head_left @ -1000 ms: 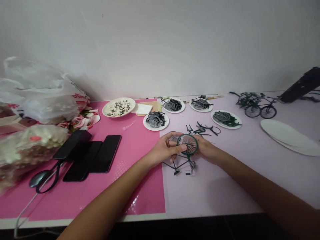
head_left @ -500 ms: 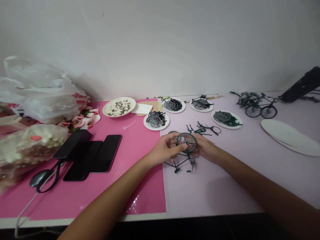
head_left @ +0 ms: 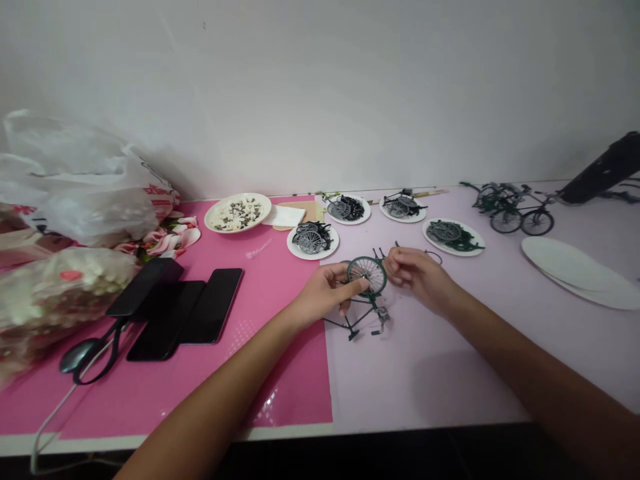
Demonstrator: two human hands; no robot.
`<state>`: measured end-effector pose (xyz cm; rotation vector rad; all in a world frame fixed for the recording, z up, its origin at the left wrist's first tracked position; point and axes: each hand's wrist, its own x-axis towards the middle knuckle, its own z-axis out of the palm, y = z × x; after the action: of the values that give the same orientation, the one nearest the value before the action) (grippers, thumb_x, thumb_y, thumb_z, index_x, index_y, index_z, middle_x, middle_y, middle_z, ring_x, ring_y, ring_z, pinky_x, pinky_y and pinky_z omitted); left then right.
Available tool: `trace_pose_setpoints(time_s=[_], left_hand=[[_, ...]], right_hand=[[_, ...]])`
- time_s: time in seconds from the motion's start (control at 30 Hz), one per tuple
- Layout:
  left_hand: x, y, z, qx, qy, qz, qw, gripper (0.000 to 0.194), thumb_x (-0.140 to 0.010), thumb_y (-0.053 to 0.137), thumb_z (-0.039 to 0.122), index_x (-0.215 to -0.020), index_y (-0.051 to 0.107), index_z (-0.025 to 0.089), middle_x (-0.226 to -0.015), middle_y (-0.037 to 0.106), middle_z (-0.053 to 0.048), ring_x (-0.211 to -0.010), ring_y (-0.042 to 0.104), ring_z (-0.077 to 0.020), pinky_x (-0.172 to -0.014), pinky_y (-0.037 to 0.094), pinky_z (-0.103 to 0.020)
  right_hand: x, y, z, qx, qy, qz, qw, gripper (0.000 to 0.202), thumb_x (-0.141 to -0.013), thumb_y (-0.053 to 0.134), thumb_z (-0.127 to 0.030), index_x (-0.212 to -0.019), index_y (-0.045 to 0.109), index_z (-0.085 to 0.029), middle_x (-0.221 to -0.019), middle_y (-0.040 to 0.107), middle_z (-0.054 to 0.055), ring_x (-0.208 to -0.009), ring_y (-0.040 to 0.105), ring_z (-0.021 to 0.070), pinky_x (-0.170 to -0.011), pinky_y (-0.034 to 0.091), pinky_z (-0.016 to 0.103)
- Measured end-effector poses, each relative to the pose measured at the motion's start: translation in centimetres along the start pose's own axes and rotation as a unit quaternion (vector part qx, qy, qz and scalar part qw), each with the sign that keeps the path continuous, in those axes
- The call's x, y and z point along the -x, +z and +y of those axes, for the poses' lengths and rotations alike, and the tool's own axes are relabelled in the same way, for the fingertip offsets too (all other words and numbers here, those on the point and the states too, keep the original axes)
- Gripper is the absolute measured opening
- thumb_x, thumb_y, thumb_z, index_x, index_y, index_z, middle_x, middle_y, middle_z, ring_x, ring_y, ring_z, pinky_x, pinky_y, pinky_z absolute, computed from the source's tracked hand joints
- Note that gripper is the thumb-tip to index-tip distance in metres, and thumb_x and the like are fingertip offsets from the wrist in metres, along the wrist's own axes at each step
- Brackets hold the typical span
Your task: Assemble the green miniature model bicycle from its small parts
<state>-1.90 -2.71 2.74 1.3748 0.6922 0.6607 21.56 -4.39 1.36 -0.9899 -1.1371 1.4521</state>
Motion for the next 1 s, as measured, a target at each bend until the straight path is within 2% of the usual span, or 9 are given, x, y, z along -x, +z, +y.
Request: trace_pose_setpoints(time_s=[0.13, 0.23, 0.37, 0.43, 0.5, 0.57, 0.73, 0.9, 1.0], left_hand=[[-0.3, -0.2, -0.2, 0.004, 0.003, 0.016, 1.0, 0.042, -0.081, 0.081, 0.052, -0.088, 0.065, 0.014, -0.075, 0.064, 0.001, -0.043, 0.048, -0.0036, -0.044, 0.032, -0.022], [-0.5, -0.5, -0.3, 0.016, 0.004, 0.032, 0.999, 0.043, -0.081, 0.081, 0.054, -0.085, 0.061, 0.016, -0.065, 0.056, 0.006, -0.043, 0.047, -0.0046, -0.045, 0.032, -0.022], [-0.6, -0.8, -0.3, 0.021, 0.002, 0.059, 0.998, 0.045, -0.08, 0.082, 0.056, -0.082, 0.06, 0.017, -0.058, 0.049, 0.008, -0.043, 0.044, -0.005, -0.046, 0.029, -0.023], [-0.7, -0.9, -0.3, 0.021, 0.0, 0.075, 0.997, 0.045, -0.078, 0.083, 0.056, -0.079, 0.059, 0.017, -0.057, 0.046, 0.008, -0.042, 0.043, -0.0049, -0.045, 0.029, -0.023], [-0.8, -1.0, -0.2, 0.023, -0.005, 0.089, 0.996, 0.046, -0.076, 0.085, 0.056, -0.077, 0.059, 0.017, -0.057, 0.045, 0.009, -0.042, 0.042, -0.0048, -0.045, 0.03, -0.023], [-0.9, -1.1, -0.2, 0.026, -0.01, 0.101, 0.994, 0.047, -0.074, 0.086, 0.056, -0.076, 0.06, 0.017, -0.058, 0.045, 0.008, -0.042, 0.042, -0.0048, -0.044, 0.032, -0.023], [-1.1, -1.3, -0.6, 0.022, -0.024, 0.123, 0.992, 0.046, -0.073, 0.086, 0.057, -0.08, 0.065, 0.017, -0.06, 0.044, 0.008, -0.042, 0.042, -0.0047, -0.043, 0.033, -0.023], [-1.1, -1.4, -0.8, 0.012, -0.028, 0.148, 0.989, 0.042, -0.077, 0.083, 0.054, -0.081, 0.065, 0.017, -0.065, 0.049, 0.006, -0.044, 0.045, -0.0049, -0.043, 0.035, -0.022], [-1.2, -1.5, -0.9, 0.015, -0.036, 0.158, 0.987, 0.041, -0.076, 0.083, 0.053, -0.08, 0.064, 0.017, -0.065, 0.048, 0.007, -0.045, 0.043, -0.0047, -0.042, 0.035, -0.021]], right_hand=[[-0.6, -1.4, -1.0, -0.017, -0.054, 0.064, 0.996, 0.027, -0.087, 0.07, -0.037, -0.069, 0.058, -0.022, -0.055, 0.033, -0.005, -0.052, 0.035, 0.0127, -0.046, 0.023, 0.025], [-1.1, -2.7, -1.5, 0.015, -0.085, 0.116, 0.989, 0.028, -0.087, 0.071, -0.041, -0.071, 0.059, -0.022, -0.054, 0.031, -0.005, -0.053, 0.036, 0.0128, -0.047, 0.028, 0.025], [-1.5, -5.2, -2.0, 0.179, -0.129, 0.183, 0.958, 0.034, -0.09, 0.069, -0.052, -0.073, 0.059, -0.024, -0.053, 0.037, -0.004, -0.051, 0.037, 0.0141, -0.046, 0.025, 0.027], [-1.6, -6.5, -2.2, 0.341, -0.139, 0.2, 0.908, 0.034, -0.089, 0.07, -0.053, -0.075, 0.064, -0.023, -0.057, 0.048, -0.002, -0.054, 0.041, 0.0144, -0.05, 0.029, 0.028], [-1.6, -7.4, -2.3, 0.48, -0.127, 0.177, 0.85, 0.033, -0.087, 0.072, -0.053, -0.075, 0.068, -0.022, -0.063, 0.057, 0.001, -0.06, 0.048, 0.016, -0.057, 0.036, 0.03], [-1.6, -8.1, -2.3, 0.549, -0.096, 0.144, 0.818, 0.033, -0.087, 0.071, -0.055, -0.079, 0.073, -0.022, -0.064, 0.058, 0.001, -0.061, 0.05, 0.0168, -0.06, 0.037, 0.032], [-1.9, -8.9, -1.7, 0.596, -0.055, 0.073, 0.798, 0.027, -0.088, 0.072, -0.051, -0.089, 0.078, -0.025, -0.066, 0.055, 0.0, -0.064, 0.051, 0.0182, -0.062, 0.037, 0.032], [-2.4, -9.4, -0.7, 0.611, -0.072, 0.038, 0.788, 0.025, -0.092, 0.067, -0.046, -0.104, 0.08, -0.028, -0.094, 0.064, 0.006, -0.08, 0.06, 0.0225, -0.072, 0.046, 0.034], [-2.4, -9.5, -0.3, 0.621, -0.067, 0.025, 0.78, 0.028, -0.095, 0.063, -0.045, -0.111, 0.08, -0.03, -0.1, 0.065, 0.008, -0.087, 0.062, 0.0249, -0.08, 0.049, 0.037]])
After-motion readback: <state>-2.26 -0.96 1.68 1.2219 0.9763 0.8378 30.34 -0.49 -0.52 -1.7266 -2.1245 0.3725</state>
